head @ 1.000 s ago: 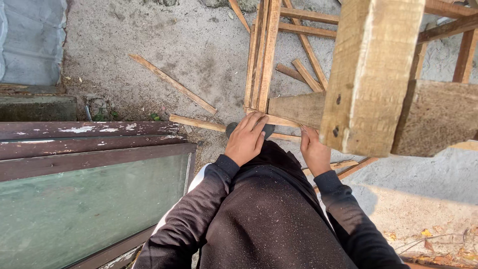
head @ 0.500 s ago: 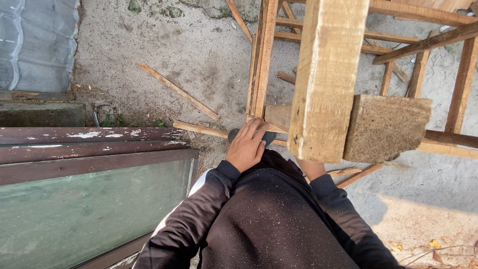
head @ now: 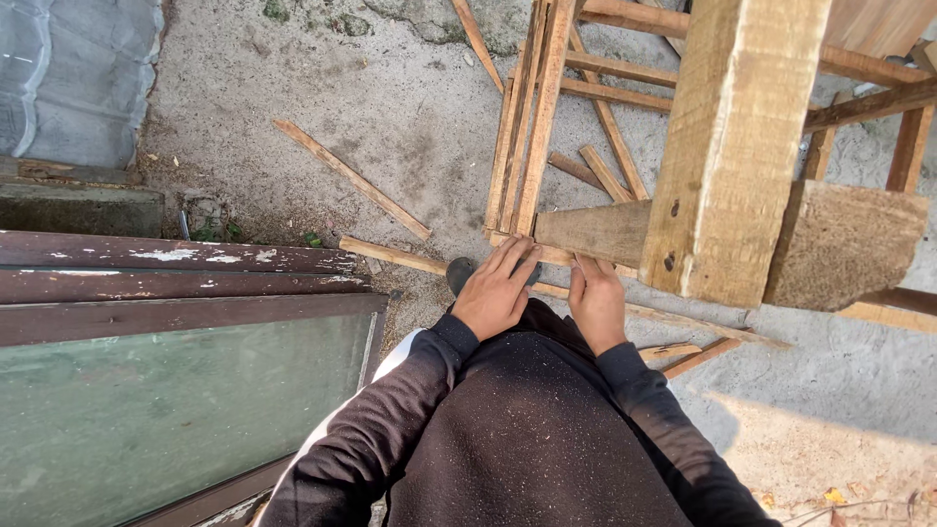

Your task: The person sands the surfaces and edges of a wooden frame structure using a piece of sandpaper held by hand.

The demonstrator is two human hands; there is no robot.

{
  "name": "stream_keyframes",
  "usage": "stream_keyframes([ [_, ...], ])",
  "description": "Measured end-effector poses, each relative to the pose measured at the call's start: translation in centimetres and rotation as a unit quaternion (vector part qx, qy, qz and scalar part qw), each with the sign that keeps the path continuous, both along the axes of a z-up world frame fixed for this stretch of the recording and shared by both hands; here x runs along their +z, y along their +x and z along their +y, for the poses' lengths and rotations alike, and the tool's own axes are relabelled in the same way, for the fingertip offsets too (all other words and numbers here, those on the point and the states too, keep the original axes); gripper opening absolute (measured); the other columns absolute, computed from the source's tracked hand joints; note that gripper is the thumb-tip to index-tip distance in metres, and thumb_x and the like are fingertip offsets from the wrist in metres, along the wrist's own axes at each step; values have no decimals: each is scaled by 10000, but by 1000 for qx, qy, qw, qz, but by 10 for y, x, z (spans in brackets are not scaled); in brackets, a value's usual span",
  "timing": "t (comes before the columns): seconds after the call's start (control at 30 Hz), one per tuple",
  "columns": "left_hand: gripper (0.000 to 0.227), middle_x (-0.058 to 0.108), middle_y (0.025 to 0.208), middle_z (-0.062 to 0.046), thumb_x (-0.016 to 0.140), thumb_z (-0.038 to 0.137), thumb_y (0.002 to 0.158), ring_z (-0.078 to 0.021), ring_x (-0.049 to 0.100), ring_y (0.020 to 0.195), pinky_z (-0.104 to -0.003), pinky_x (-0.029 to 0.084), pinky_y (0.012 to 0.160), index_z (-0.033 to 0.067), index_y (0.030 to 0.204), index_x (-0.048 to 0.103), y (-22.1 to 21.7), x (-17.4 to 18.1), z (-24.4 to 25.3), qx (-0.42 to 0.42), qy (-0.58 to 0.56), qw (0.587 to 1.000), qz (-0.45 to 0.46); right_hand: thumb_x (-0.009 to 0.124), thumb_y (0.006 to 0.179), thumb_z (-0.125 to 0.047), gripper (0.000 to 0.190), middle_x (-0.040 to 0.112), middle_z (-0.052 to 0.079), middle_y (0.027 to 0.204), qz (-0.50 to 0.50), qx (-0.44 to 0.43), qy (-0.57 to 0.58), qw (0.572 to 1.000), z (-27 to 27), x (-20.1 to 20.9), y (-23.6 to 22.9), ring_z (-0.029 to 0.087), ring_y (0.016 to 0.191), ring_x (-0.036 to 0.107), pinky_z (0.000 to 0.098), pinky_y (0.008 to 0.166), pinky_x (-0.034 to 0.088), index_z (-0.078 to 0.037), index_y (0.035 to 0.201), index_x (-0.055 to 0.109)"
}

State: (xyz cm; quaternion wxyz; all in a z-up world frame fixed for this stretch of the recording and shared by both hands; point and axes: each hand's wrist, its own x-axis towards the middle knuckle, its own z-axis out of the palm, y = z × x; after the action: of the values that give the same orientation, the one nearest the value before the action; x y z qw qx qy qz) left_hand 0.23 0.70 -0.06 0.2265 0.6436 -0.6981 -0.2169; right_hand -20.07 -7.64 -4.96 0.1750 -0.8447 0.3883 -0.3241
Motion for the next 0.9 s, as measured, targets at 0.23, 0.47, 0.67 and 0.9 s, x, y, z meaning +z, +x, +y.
stream_keyframes([
  [0.23,690,396,1572,-183,615,102,899,-364,340,1510,-459,344,1216,39,1551,400,5,-4,0,-7,12,1000,8,638,1027,-128,200,694,174,788,186,-115,31,975,2,-37,-73,382,634,660,475,574,530,-99,1203,730],
  [0.47,700,368,1598,-155,615,114,905,-338,324,1516,-460,337,1217,91,1569,392,3,-5,-3,-3,55,998,-5,581,1030,-66,524,750,95,960,435,54,78,895,23,-78,-56,227,770,703,416,690,593,-138,1538,470],
  [0.67,690,393,1592,-152,625,119,911,-334,329,1522,-461,335,1225,86,1562,399,0,-4,-1,3,45,999,-1,606,1036,-138,563,446,168,1622,34,-12,177,984,11,-78,-63,337,1512,400,498,1258,283,-103,1572,440],
  [0.9,814,244,1697,-152,616,222,931,-304,192,1588,-486,188,1297,44,1628,235,-8,-12,8,-11,13,999,-43,706,903,-182,635,433,177,1566,95,-50,98,989,41,-95,-43,380,1495,360,492,1272,233,-110,1495,489],
])
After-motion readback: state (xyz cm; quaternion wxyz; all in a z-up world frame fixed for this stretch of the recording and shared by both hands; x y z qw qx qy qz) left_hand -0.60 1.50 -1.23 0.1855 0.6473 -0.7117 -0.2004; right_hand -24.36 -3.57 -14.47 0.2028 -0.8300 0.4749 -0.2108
